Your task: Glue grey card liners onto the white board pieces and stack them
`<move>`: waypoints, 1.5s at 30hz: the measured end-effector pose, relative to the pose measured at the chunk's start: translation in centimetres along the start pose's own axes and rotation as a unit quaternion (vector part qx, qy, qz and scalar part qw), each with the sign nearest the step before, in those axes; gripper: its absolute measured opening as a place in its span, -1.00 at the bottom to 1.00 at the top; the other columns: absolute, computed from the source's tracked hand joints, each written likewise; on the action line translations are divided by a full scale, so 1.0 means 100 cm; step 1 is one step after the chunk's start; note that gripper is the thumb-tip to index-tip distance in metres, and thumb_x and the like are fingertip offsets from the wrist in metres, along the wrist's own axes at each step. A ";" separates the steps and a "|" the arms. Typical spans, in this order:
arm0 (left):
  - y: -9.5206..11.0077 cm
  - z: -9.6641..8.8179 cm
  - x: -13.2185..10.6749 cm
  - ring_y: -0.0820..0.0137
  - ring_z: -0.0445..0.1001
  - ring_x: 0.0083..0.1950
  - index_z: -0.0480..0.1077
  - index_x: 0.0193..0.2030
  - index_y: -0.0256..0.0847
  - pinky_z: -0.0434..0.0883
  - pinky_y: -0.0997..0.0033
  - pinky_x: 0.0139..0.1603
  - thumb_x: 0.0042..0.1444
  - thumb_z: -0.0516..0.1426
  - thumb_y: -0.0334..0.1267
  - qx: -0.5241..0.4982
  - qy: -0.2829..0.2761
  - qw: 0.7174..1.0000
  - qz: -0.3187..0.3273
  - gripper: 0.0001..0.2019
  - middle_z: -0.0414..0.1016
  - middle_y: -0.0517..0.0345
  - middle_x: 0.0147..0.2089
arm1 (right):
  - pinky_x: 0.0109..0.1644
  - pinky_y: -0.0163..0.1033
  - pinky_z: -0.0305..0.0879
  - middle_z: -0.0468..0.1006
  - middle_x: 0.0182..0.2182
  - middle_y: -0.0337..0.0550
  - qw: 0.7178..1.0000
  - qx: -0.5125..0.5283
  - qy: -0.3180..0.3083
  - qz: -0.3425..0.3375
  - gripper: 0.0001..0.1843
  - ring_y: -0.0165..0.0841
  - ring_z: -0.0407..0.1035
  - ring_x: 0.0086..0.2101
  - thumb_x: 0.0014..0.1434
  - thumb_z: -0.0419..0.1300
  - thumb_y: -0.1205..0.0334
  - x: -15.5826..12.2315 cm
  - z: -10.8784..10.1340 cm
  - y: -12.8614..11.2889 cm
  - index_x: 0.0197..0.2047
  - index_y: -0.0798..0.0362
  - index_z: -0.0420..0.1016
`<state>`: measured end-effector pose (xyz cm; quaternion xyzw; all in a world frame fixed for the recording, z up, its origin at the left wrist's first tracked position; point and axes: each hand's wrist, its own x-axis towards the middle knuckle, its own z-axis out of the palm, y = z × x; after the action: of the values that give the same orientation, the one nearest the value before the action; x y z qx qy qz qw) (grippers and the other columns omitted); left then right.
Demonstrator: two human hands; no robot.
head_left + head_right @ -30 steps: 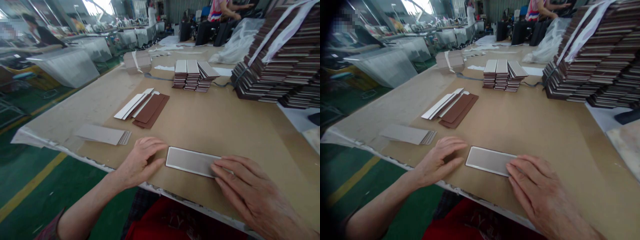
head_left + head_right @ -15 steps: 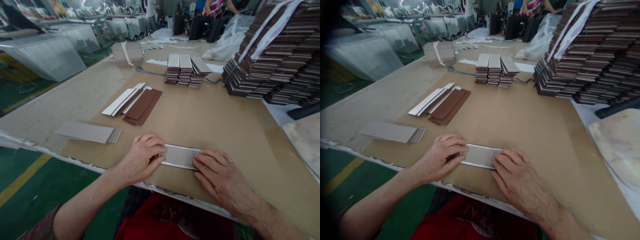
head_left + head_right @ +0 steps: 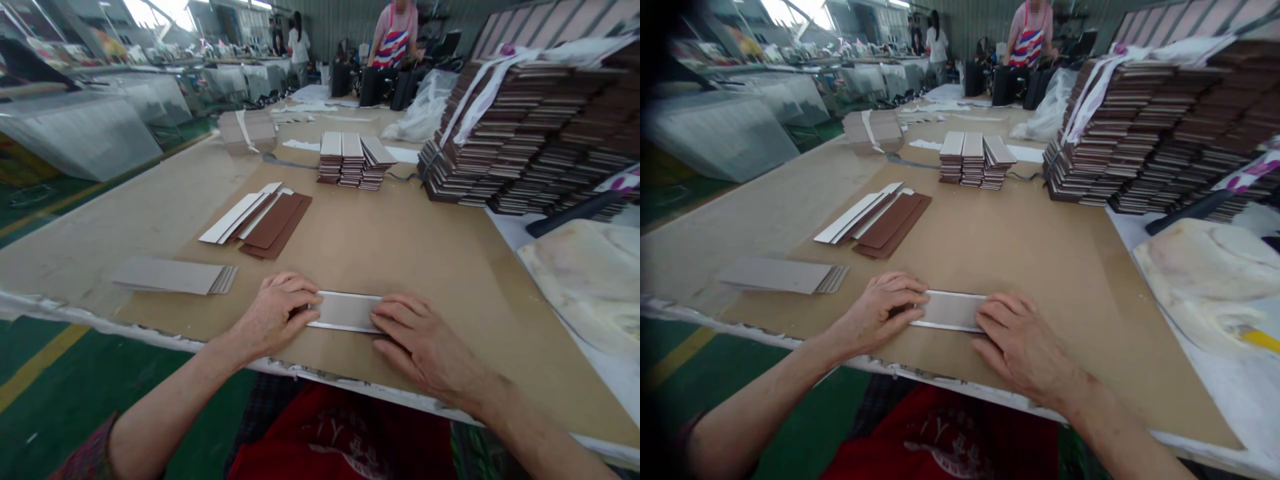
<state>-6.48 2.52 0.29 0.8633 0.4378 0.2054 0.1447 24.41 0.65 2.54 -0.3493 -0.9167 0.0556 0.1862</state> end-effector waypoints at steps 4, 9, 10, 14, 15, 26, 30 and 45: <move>-0.009 0.003 -0.003 0.26 0.40 0.13 0.52 -0.02 -0.05 0.26 0.03 0.20 0.31 0.09 -0.23 -0.017 0.010 0.999 0.027 -0.79 0.56 0.11 0.05 | 0.19 0.04 0.30 0.55 -0.01 -0.04 0.991 -0.019 0.098 0.088 -0.71 -0.23 0.37 0.06 0.39 0.05 0.25 -0.011 -0.050 0.026 0.09 0.03 0.48; -0.013 0.004 -0.002 0.25 0.43 0.14 0.51 0.03 -0.04 0.30 0.01 0.22 0.32 0.04 -0.22 -0.033 0.014 0.999 0.033 -0.74 0.55 0.11 0.08 | 0.26 0.04 0.28 0.53 0.08 -0.09 0.997 -0.008 0.010 0.079 -0.66 -0.28 0.33 0.14 0.41 0.03 0.22 -0.028 -0.044 0.028 0.17 0.01 0.44; -0.012 0.003 -0.001 0.25 0.43 0.14 0.50 0.04 -0.05 0.30 0.01 0.23 0.33 0.03 -0.20 -0.039 0.012 0.999 0.028 -0.74 0.55 0.11 0.08 | 0.28 0.05 0.25 0.49 0.14 -0.08 0.997 -0.010 -0.019 0.073 -0.64 -0.28 0.28 0.18 0.41 0.03 0.20 -0.030 -0.034 0.024 0.20 0.02 0.41; -0.008 -0.005 -0.006 0.25 0.45 0.11 0.51 -0.05 -0.12 0.34 0.11 0.20 0.36 0.00 -0.11 -0.084 0.051 0.994 -0.044 -0.71 0.55 0.05 0.07 | 0.30 0.16 0.20 0.34 0.26 0.01 0.993 -0.058 -0.065 0.082 -0.57 -0.15 0.16 0.26 0.39 0.06 0.15 -0.041 -0.004 -0.005 0.26 0.10 0.35; -0.008 -0.007 -0.010 0.26 0.46 0.09 0.51 -0.08 -0.14 0.35 0.15 0.18 0.36 0.00 -0.10 -0.095 0.070 0.990 -0.072 -0.71 0.56 0.04 0.05 | 0.28 0.19 0.23 0.34 0.26 0.05 0.992 -0.067 -0.064 0.084 -0.55 -0.10 0.18 0.24 0.38 0.08 0.13 -0.044 -0.002 -0.015 0.26 0.12 0.35; 0.060 -0.009 -0.073 0.41 0.46 -0.39 0.28 -0.46 -0.20 0.39 0.42 -0.35 0.35 -0.04 0.08 -0.469 0.078 0.832 -0.284 -0.54 0.47 0.15 -0.41 | -0.08 -0.01 0.37 0.57 -0.09 0.00 0.994 -0.091 0.063 -0.004 -0.69 -0.18 0.41 -0.17 0.34 0.05 0.34 -0.052 0.013 -0.079 0.09 0.13 0.49; 0.090 0.010 -0.079 0.33 0.57 -0.23 0.44 -0.23 -0.26 0.47 0.38 -0.24 0.26 0.09 0.11 -0.575 -0.030 0.744 -0.339 -0.59 0.57 -0.01 -0.16 | -0.04 -0.09 0.28 0.62 -0.15 -0.12 0.985 -0.101 0.127 -0.061 -0.72 -0.29 0.42 -0.20 0.32 0.05 0.45 -0.042 0.015 -0.085 -0.02 0.13 0.54; 0.124 0.023 -0.064 0.52 0.35 -0.51 0.49 -0.28 -0.28 0.31 0.58 -0.48 0.07 0.30 0.07 -0.711 0.113 0.574 -0.390 -0.61 0.48 0.16 -0.46 | 0.00 -0.16 0.31 0.66 -0.24 -0.20 0.970 -0.019 0.224 -0.092 -0.79 -0.35 0.48 -0.26 0.28 0.13 0.37 -0.032 0.029 -0.119 -0.08 0.07 0.56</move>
<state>-0.18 -10.01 2.15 0.1987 0.4577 0.4706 0.7277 18.17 -10.30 1.60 -0.2705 -0.8806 -0.0588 0.3847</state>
